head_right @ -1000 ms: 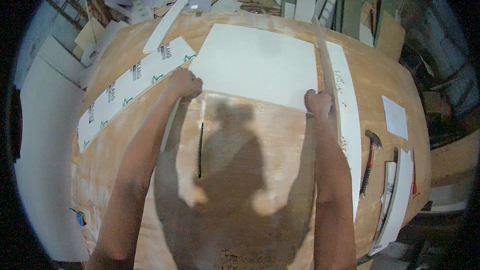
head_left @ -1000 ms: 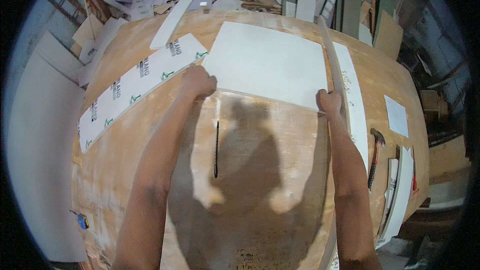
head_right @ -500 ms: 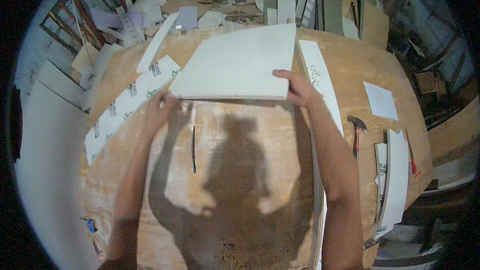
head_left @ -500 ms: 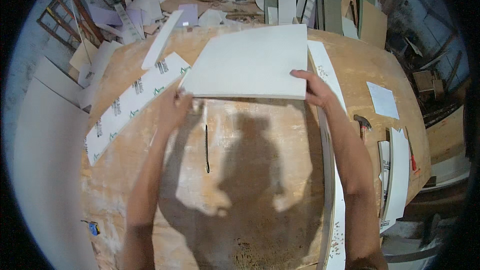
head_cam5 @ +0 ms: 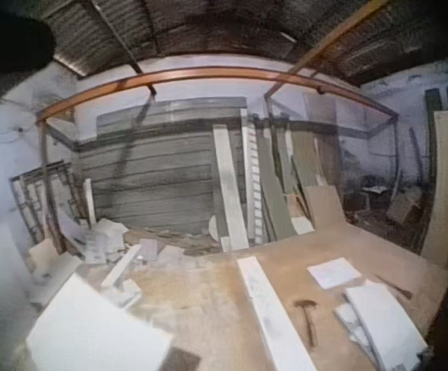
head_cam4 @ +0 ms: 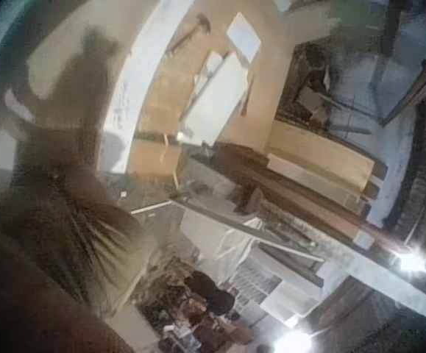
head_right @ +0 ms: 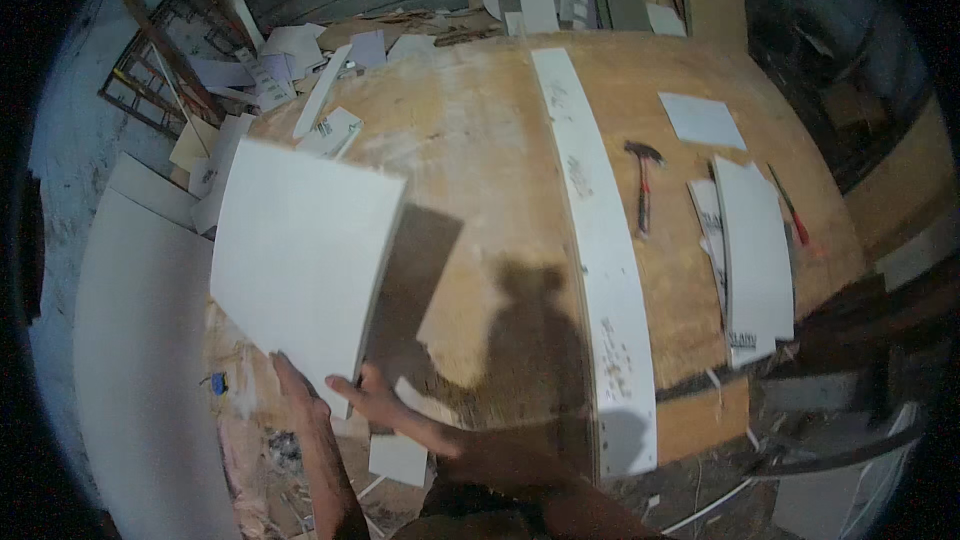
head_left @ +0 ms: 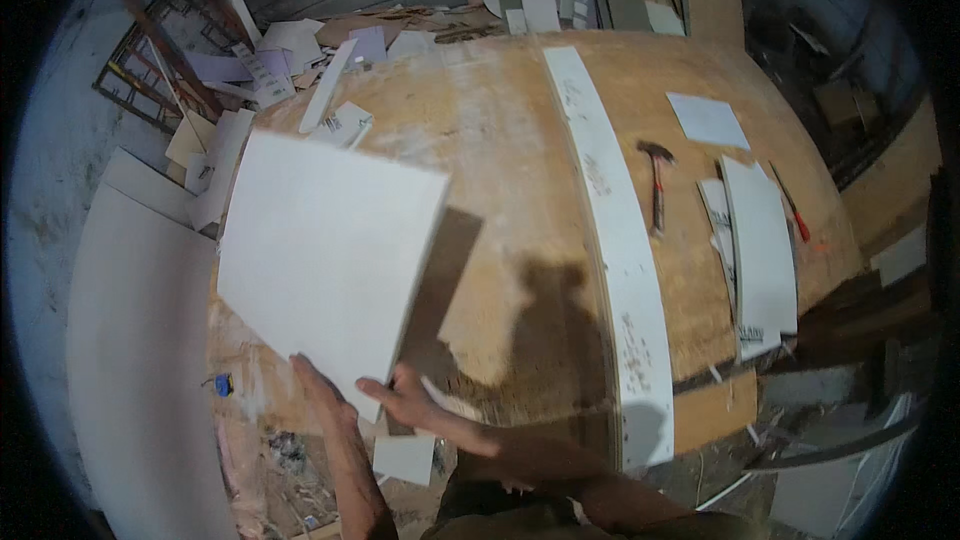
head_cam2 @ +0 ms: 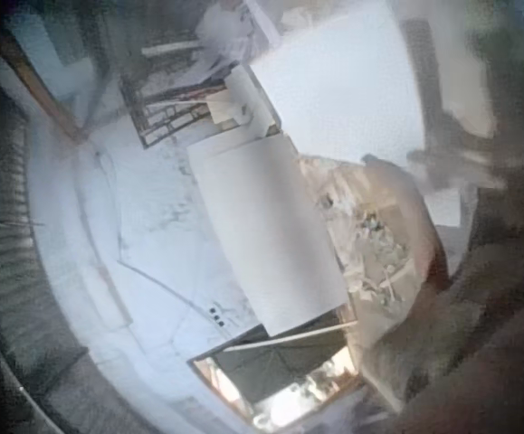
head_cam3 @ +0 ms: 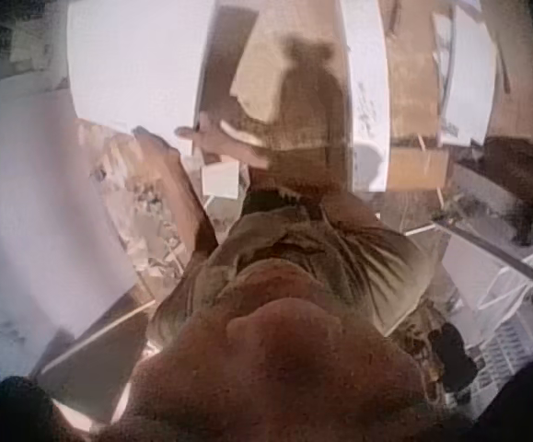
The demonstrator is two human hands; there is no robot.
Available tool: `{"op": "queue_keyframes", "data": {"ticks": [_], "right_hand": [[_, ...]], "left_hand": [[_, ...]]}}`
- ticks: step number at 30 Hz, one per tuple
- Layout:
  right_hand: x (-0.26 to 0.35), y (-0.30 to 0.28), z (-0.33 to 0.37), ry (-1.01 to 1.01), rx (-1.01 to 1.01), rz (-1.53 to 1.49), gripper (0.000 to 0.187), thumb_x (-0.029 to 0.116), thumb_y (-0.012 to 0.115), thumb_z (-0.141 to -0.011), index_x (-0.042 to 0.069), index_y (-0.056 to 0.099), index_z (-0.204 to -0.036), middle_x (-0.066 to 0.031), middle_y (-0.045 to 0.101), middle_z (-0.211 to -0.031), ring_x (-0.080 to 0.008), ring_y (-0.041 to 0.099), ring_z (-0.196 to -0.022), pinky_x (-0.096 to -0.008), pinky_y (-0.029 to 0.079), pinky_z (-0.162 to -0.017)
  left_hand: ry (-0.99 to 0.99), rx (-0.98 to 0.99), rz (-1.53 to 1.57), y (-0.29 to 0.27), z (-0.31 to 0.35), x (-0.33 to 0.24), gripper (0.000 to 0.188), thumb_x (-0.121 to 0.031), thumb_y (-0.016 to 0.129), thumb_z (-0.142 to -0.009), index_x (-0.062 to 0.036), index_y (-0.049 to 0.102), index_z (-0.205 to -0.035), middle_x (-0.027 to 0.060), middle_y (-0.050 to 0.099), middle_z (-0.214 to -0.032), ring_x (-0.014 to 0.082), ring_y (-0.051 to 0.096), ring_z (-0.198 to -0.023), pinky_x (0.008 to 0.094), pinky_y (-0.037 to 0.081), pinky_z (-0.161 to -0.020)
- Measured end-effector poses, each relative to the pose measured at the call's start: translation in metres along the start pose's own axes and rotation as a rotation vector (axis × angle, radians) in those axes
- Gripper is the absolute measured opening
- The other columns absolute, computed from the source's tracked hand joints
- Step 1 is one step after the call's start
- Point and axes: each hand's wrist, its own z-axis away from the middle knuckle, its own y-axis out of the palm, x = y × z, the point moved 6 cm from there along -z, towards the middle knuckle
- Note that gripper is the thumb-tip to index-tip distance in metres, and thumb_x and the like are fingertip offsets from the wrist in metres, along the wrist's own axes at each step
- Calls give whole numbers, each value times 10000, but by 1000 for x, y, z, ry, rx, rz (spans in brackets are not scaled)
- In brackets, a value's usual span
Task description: The person organizes pieces of white board on a table and then hammers a long wooden strip onto another wooden component.
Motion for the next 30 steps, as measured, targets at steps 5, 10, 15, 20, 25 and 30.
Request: {"op": "queue_keyframes", "data": {"ticks": [5, 10, 15, 20, 25, 30], "right_hand": [[-72, 55, 129, 191, 145, -152, 425, 227, 596, -919, 40, 452, -1273, -48, 559, -961, -86, 533, -805, -262, 492, -694], [-84, 28, 236, 247, 408, 213, 479, 219, 557, -948, 63, 401, -1373, -107, 602, -1148, -97, 563, -919, -266, 501, -771], [-70, -79, 407, 470, 175, -269, 516, 413, 593, -901, 37, 553, -1252, -89, 598, -1184, -187, 574, -1059, -311, 451, -928], [-87, -202, 535, 688, -768, -69, 601, 478, 503, -897, -11, 499, -1247, -120, 592, -1100, -226, 570, -993, -389, 441, -879], [-68, -299, 544, 368, -1393, -129, 594, 467, 528, -891, 70, 428, -1322, -72, 565, -1011, -172, 519, -815, -321, 432, -692], [-27, -369, 516, 178, -1510, -102, 518, 400, 560, -901, 129, 409, -1316, -105, 534, -1112, -176, 536, -844, -342, 460, -697]], "left_hand": [[-170, -400, -334, -168, 88, 18, 707, -528, 413, -956, 87, 397, -1306, 180, 526, -1259, 284, 541, -1084, 388, 446, -914], [-316, -519, -821, -287, 99, 8, 758, -566, 396, -945, 122, 449, -1258, 221, 560, -1193, 305, 570, -1018, 412, 466, -871], [-248, -307, -906, -321, 48, -10, 783, -577, 407, -933, 129, 444, -1268, 249, 552, -1202, 334, 561, -1052, 399, 461, -884], [-346, -253, -1070, -354, 13, 6, 820, -612, 424, -905, 131, 468, -1251, 266, 551, -1217, 364, 550, -1097, 415, 449, -908], [45, -169, -1373, -362, -23, -8, 730, -539, 453, -917, 120, 506, -1225, 286, 568, -1192, 396, 558, -1098, 434, 439, -916], [349, -165, -1459, -304, 41, -30, 394, -280, 531, -919, 67, 592, -1095, 248, 626, -1047, 373, 594, -963, 426, 456, -847]]}}
